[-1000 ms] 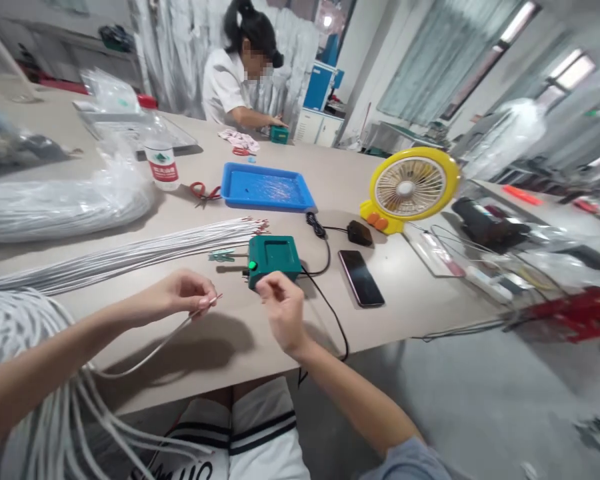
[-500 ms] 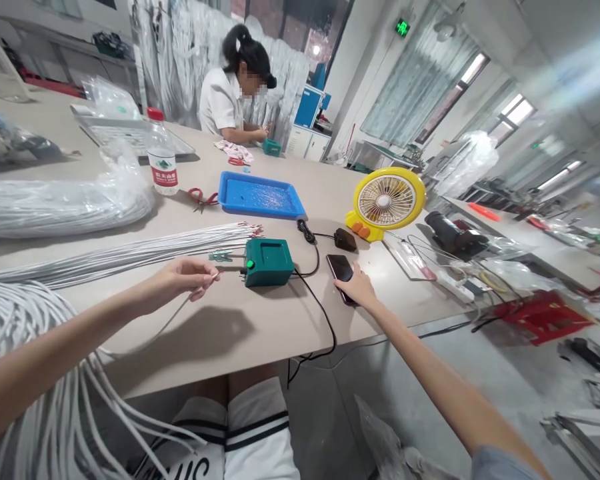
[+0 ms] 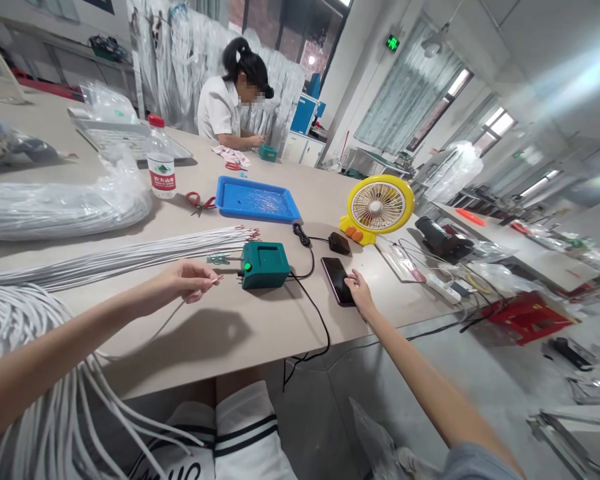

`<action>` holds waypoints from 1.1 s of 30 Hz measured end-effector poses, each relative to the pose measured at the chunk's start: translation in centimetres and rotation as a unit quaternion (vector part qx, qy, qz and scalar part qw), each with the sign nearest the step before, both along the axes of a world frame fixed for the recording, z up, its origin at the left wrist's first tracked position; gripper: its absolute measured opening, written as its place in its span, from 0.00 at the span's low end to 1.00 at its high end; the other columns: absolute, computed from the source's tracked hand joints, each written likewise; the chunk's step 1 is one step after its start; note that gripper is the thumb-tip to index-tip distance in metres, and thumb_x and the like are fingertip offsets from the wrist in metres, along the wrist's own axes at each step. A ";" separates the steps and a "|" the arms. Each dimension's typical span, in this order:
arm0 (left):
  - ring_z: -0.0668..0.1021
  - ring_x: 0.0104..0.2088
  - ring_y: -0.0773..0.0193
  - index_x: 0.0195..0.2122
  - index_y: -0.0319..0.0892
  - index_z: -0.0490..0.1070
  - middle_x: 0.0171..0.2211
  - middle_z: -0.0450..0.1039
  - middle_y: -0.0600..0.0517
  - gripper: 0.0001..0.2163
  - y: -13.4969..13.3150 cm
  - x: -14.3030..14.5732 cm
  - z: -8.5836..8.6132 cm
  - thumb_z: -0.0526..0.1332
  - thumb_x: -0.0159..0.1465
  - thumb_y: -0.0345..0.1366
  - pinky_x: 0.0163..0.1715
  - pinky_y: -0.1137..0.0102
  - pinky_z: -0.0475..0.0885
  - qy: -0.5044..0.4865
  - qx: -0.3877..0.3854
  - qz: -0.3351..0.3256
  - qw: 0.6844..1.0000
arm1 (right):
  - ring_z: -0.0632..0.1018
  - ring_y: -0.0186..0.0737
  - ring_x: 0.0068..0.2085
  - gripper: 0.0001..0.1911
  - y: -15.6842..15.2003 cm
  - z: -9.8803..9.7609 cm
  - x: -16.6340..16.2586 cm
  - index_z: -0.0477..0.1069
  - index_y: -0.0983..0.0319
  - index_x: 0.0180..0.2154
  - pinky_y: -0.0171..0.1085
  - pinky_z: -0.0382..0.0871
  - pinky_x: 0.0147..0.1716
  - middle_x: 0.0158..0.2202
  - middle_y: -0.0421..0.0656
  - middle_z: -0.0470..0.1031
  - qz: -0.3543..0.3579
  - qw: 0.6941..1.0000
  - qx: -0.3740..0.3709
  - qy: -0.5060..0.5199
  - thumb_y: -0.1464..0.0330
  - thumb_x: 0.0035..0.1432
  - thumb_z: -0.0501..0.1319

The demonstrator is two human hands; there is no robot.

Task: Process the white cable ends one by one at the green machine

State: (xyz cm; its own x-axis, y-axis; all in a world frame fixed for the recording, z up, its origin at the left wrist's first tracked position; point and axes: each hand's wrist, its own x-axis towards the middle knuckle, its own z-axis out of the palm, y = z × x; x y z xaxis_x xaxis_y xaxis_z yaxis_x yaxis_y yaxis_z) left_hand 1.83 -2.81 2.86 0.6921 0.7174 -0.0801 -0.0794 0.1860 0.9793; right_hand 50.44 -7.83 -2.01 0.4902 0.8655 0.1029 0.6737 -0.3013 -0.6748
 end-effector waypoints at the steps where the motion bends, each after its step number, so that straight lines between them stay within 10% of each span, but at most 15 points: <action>1: 0.64 0.18 0.74 0.31 0.37 0.74 0.19 0.63 0.56 0.10 0.1 -0.1 -0.1 0.67 0.55 0.40 0.18 0.76 0.52 -0.003 -0.002 0.004 1.000 | 0.73 0.44 0.50 0.34 -0.1 -0.3 0.2 0.56 0.69 0.59 0.41 0.65 0.53 0.52 0.54 0.70 0.001 1.000 0.015 0.016 0.57 0.55 0.52; 9: 0.68 0.21 0.74 0.29 0.37 0.73 0.23 0.66 0.54 0.09 0.4 -0.3 -0.4 0.68 0.55 0.38 0.23 0.75 0.63 -0.053 -0.023 0.040 0.998 | 0.74 0.44 0.44 0.35 -0.4 -1.4 1.2 0.62 0.61 0.55 0.47 0.67 0.51 0.48 0.48 0.72 0.018 0.991 0.073 0.112 0.59 0.44 0.63; 33: 0.54 0.17 0.80 0.29 0.37 0.67 0.22 0.62 0.56 0.06 0.7 -0.7 0.2 0.63 0.59 0.33 0.15 0.84 0.49 -0.086 -0.127 0.059 0.986 | 0.72 0.45 0.50 0.42 -2.4 -0.8 2.5 0.56 0.56 0.57 0.49 0.63 0.55 0.55 0.48 0.66 0.093 0.974 0.063 0.196 0.71 0.36 0.60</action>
State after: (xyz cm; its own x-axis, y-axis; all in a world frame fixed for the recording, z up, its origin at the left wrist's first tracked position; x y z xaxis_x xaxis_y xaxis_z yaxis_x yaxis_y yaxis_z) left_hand 1.10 -2.07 3.06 0.6244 0.7654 -0.1561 -0.2755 0.4028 0.8729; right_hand 52.96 -10.26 -2.77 0.3485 0.9359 0.0516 0.3923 -0.0957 -0.9148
